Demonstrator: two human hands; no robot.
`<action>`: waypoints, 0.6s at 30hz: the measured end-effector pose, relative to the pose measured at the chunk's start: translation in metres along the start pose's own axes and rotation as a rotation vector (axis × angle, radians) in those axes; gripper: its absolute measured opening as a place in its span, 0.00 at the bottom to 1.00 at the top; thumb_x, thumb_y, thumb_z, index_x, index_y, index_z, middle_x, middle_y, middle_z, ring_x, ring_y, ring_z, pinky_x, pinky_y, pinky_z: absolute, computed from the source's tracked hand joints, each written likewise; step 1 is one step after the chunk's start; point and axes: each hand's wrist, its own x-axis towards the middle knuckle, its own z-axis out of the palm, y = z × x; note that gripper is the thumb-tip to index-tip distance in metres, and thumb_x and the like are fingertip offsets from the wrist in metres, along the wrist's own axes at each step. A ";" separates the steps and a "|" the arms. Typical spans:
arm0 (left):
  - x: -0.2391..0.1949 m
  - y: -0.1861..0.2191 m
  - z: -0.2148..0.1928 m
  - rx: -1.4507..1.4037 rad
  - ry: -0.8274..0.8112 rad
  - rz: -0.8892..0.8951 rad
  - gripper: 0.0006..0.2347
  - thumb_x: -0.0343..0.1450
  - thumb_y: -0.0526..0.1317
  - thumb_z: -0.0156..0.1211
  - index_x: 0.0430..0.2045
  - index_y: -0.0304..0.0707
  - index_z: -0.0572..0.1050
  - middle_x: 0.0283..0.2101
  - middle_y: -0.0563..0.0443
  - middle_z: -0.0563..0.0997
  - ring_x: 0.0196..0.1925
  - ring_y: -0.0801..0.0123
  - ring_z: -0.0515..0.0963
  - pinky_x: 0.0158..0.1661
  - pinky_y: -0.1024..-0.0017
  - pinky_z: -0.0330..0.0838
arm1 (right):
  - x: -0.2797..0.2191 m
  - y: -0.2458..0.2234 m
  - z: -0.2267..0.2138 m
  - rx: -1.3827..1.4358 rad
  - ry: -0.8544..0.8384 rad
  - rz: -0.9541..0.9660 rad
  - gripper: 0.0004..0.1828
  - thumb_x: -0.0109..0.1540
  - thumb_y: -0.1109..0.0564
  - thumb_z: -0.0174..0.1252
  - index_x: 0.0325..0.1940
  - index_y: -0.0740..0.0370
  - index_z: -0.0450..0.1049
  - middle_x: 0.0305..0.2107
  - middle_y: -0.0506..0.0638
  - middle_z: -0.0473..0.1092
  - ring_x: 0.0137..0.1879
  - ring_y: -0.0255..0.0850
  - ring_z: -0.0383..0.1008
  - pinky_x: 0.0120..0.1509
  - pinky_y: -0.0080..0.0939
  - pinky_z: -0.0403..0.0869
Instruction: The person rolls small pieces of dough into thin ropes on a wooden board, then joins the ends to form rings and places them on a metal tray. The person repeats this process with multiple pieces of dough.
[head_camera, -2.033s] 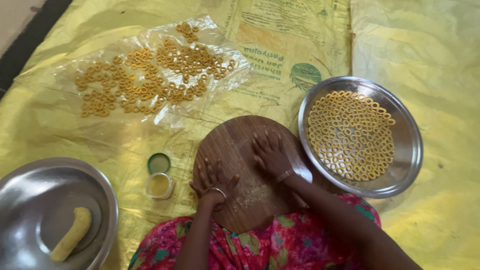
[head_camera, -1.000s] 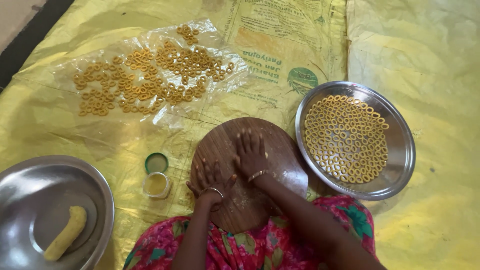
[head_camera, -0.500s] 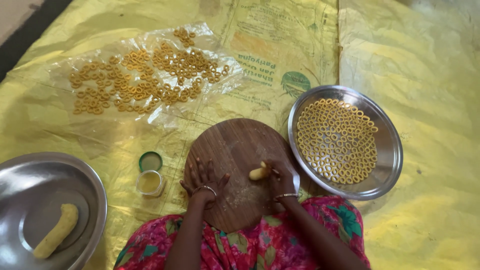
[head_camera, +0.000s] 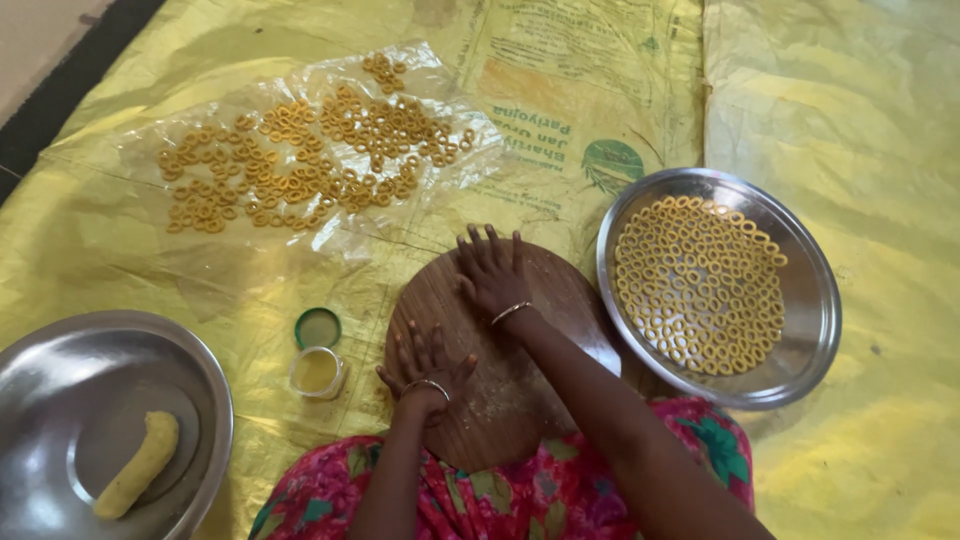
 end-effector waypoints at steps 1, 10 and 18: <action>-0.002 -0.003 0.003 0.007 0.003 -0.005 0.45 0.66 0.78 0.28 0.72 0.66 0.19 0.73 0.55 0.06 0.75 0.51 0.07 0.62 0.23 0.14 | -0.009 -0.006 -0.003 0.008 0.019 0.014 0.38 0.70 0.38 0.37 0.81 0.52 0.44 0.79 0.51 0.37 0.83 0.52 0.29 0.79 0.72 0.25; 0.001 0.001 -0.001 0.009 0.002 -0.005 0.46 0.65 0.78 0.30 0.72 0.66 0.19 0.73 0.54 0.05 0.75 0.52 0.06 0.62 0.23 0.14 | -0.222 0.005 -0.100 0.066 -0.182 -0.251 0.36 0.67 0.42 0.43 0.79 0.48 0.49 0.76 0.50 0.45 0.80 0.58 0.38 0.79 0.63 0.37; -0.004 0.002 -0.003 0.009 -0.034 -0.002 0.45 0.67 0.78 0.28 0.72 0.64 0.18 0.73 0.53 0.06 0.75 0.52 0.06 0.62 0.24 0.13 | -0.047 0.003 -0.024 -0.107 -0.126 -0.099 0.37 0.68 0.38 0.38 0.80 0.49 0.43 0.77 0.53 0.37 0.82 0.56 0.32 0.79 0.68 0.31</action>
